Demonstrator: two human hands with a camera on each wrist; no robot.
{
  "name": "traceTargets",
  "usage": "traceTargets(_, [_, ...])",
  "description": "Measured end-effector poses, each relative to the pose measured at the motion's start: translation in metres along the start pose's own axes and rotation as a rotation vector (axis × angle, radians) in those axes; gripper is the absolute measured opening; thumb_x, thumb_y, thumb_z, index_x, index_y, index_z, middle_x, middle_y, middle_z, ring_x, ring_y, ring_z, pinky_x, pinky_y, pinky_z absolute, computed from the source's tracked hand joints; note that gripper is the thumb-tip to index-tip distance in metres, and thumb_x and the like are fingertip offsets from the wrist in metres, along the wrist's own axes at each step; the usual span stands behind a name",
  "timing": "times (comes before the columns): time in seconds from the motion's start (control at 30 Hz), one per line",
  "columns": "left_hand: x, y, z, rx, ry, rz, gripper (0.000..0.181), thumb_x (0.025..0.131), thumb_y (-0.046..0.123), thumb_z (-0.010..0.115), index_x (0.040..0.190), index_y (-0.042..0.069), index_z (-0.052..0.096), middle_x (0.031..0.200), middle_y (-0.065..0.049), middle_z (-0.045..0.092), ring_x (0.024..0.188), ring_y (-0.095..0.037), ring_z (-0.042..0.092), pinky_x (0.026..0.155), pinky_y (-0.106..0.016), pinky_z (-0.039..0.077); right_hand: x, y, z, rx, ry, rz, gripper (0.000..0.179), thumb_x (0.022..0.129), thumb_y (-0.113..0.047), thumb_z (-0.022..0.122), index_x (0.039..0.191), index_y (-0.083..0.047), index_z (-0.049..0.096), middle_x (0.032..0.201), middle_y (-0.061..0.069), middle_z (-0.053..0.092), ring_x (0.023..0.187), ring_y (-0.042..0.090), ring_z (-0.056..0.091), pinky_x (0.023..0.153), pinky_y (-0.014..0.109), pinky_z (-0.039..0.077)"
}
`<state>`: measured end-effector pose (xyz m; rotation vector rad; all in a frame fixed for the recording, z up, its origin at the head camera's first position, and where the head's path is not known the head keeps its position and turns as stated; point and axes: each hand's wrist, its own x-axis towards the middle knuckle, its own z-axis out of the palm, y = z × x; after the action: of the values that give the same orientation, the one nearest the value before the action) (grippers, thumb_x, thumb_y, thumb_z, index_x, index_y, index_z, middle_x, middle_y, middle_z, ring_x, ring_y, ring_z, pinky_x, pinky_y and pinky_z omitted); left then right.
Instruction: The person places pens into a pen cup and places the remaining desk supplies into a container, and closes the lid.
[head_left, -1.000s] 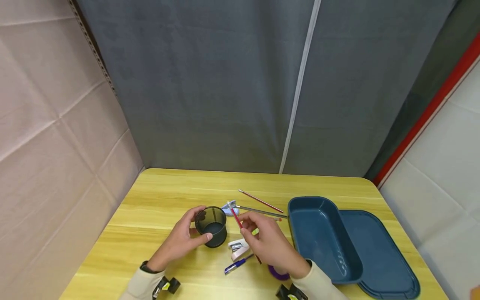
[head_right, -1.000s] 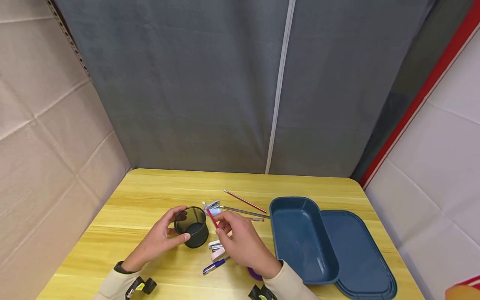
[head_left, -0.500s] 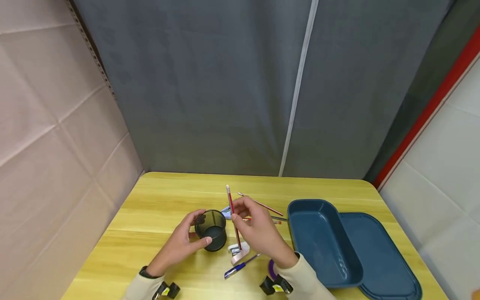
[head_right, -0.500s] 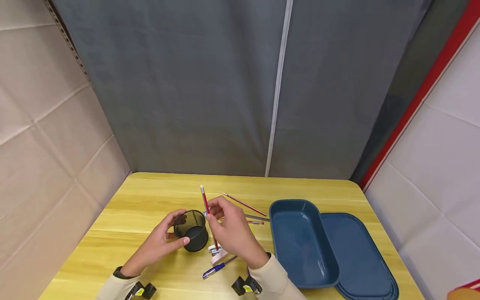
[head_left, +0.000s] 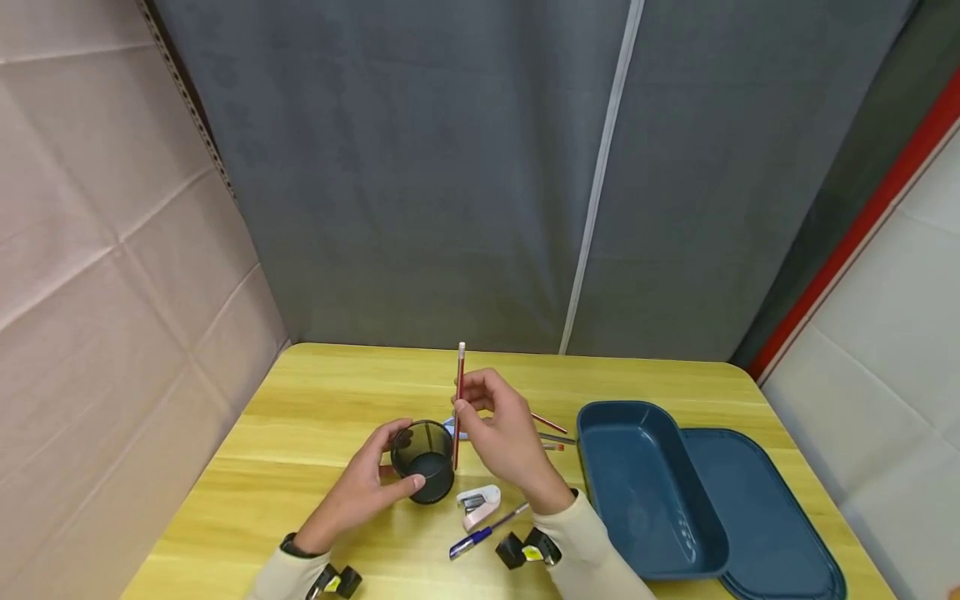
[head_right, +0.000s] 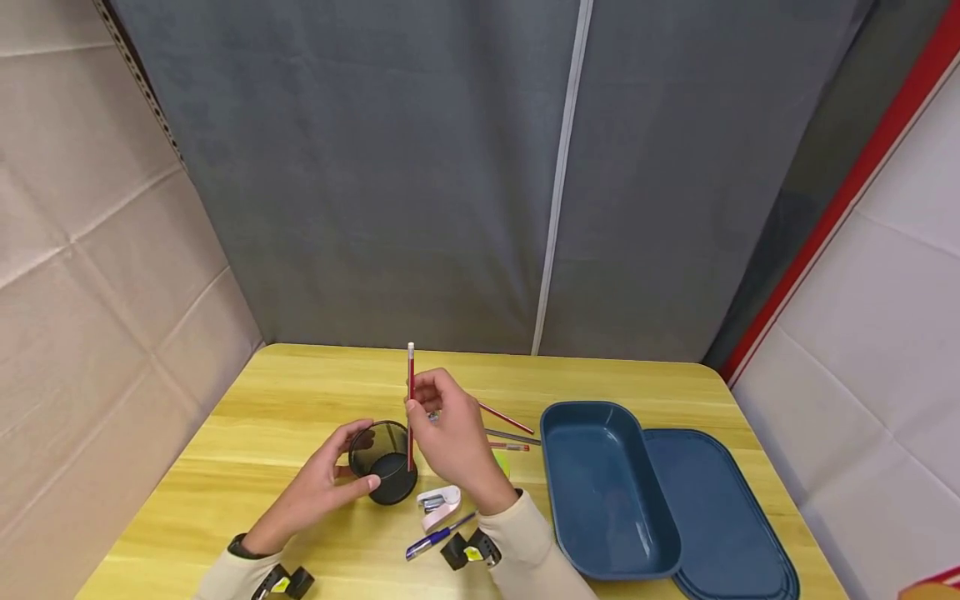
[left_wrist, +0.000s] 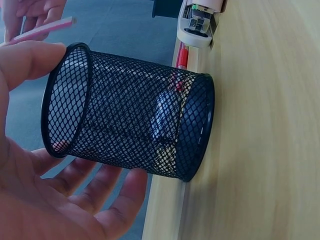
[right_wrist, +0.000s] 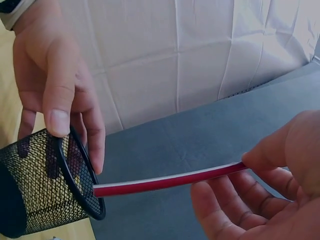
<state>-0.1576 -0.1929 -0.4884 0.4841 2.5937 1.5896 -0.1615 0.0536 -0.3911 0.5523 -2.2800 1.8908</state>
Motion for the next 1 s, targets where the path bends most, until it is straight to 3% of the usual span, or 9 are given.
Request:
traceTargets(0.23, [-0.001,-0.001,0.001,-0.021,-0.005,-0.037,0.083,0.088,0.027,0.087,0.158,0.02,0.041,0.158,-0.014,0.051,0.144,-0.039,0.049,0.095,-0.038,0.058,0.011,0.012,0.014,0.064,0.018,-0.001,0.016,0.103,-0.004,0.065,0.119,-0.007,0.064,0.108,0.015,0.069,0.092,0.025,0.07,0.078,0.027,0.063])
traceTargets(0.47, [0.0,0.0,0.0,-0.015,-0.021,-0.02,0.081,0.09,0.028,0.085,0.157,0.016,0.041,0.159,-0.02,0.048,0.145,-0.044,0.047,0.093,-0.038,0.059,0.014,0.031,0.024,0.084,-0.003,0.041,0.015,0.103,-0.004,0.065,0.118,-0.006,0.064,0.11,0.02,0.068,0.091,0.024,0.07,0.076,0.027,0.063])
traceTargets(1.0, [0.001,0.001,-0.001,-0.035,-0.034,-0.008,0.08,0.092,0.021,0.084,0.158,0.015,0.039,0.157,-0.021,0.049,0.143,-0.044,0.048,0.093,-0.037,0.059,0.014,0.058,0.03,0.097,0.0,0.098,0.017,0.099,0.0,0.068,0.115,0.0,0.063,0.105,0.02,0.069,0.089,0.027,0.071,0.077,0.026,0.063])
